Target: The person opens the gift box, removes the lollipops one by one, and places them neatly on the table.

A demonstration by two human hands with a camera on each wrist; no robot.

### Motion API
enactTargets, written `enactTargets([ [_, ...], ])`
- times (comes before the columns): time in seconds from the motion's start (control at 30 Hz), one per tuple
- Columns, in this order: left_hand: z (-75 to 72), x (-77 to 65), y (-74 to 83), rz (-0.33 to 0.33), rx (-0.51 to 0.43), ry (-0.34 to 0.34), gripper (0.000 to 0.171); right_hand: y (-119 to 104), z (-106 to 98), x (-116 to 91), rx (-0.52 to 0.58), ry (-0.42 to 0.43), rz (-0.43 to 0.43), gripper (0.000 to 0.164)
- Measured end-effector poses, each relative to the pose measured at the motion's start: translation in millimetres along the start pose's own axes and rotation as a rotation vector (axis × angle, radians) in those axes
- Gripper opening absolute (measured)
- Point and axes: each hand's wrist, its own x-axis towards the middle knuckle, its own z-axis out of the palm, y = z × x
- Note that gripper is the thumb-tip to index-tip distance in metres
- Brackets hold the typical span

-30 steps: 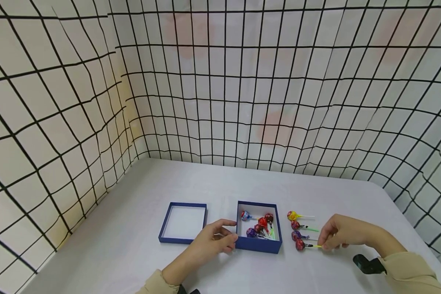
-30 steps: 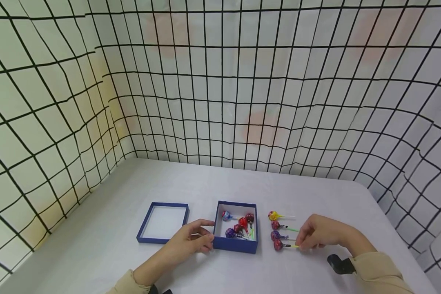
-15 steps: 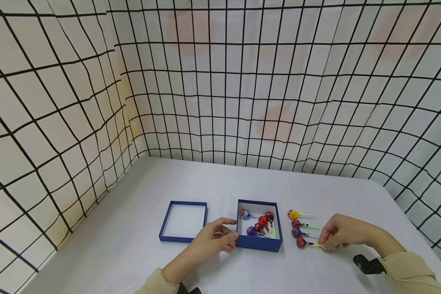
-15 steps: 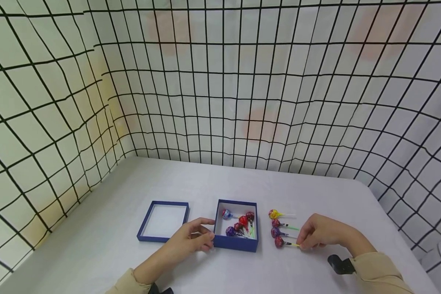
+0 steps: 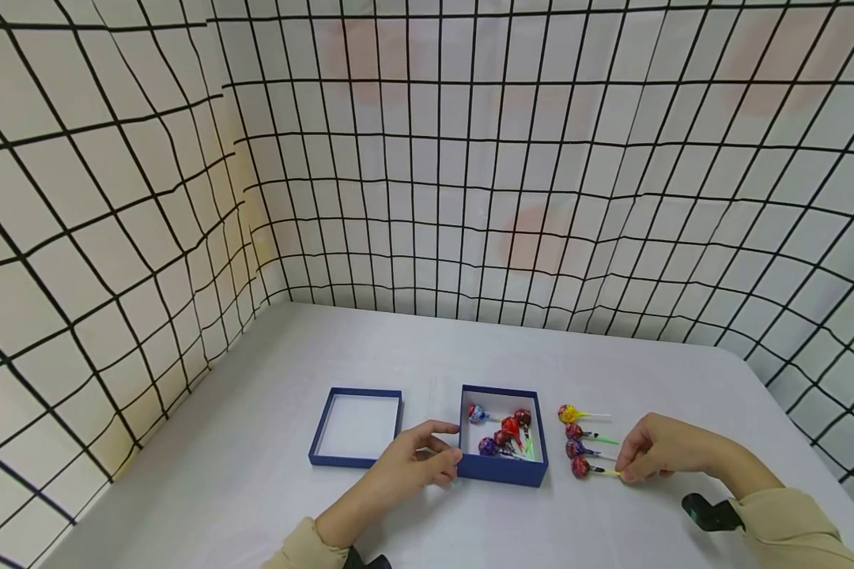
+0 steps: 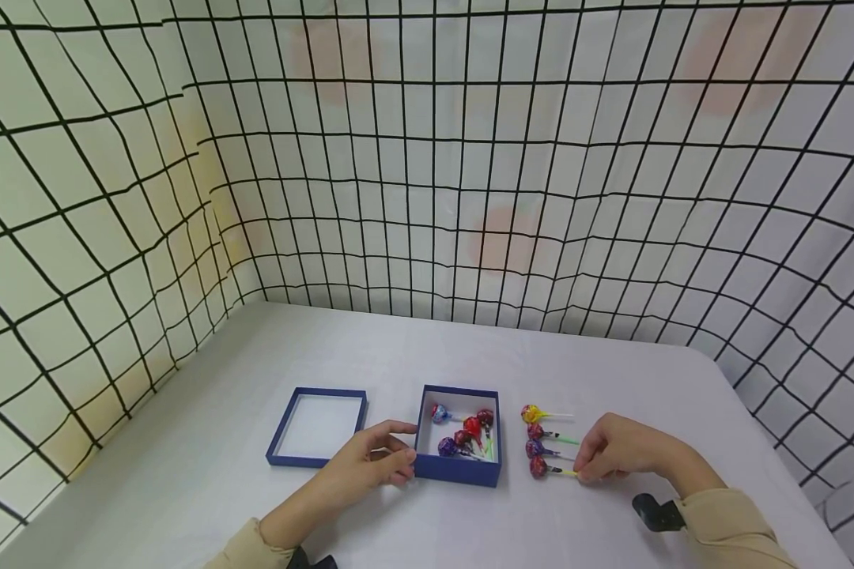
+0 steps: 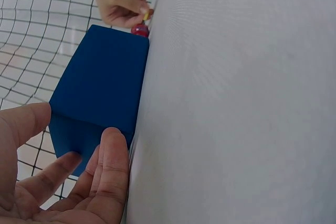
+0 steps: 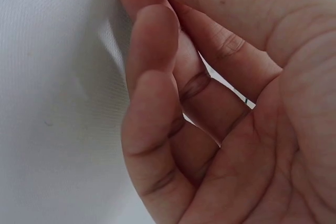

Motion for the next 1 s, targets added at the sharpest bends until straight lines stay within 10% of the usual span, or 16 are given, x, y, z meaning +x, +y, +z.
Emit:
enactTargets([
  [1.0,0.6,-1.1,1.2,-0.002,-0.019,0.008,0.047,-3.0,1.6,1.0,-0.026,0.007,0.006,0.011],
])
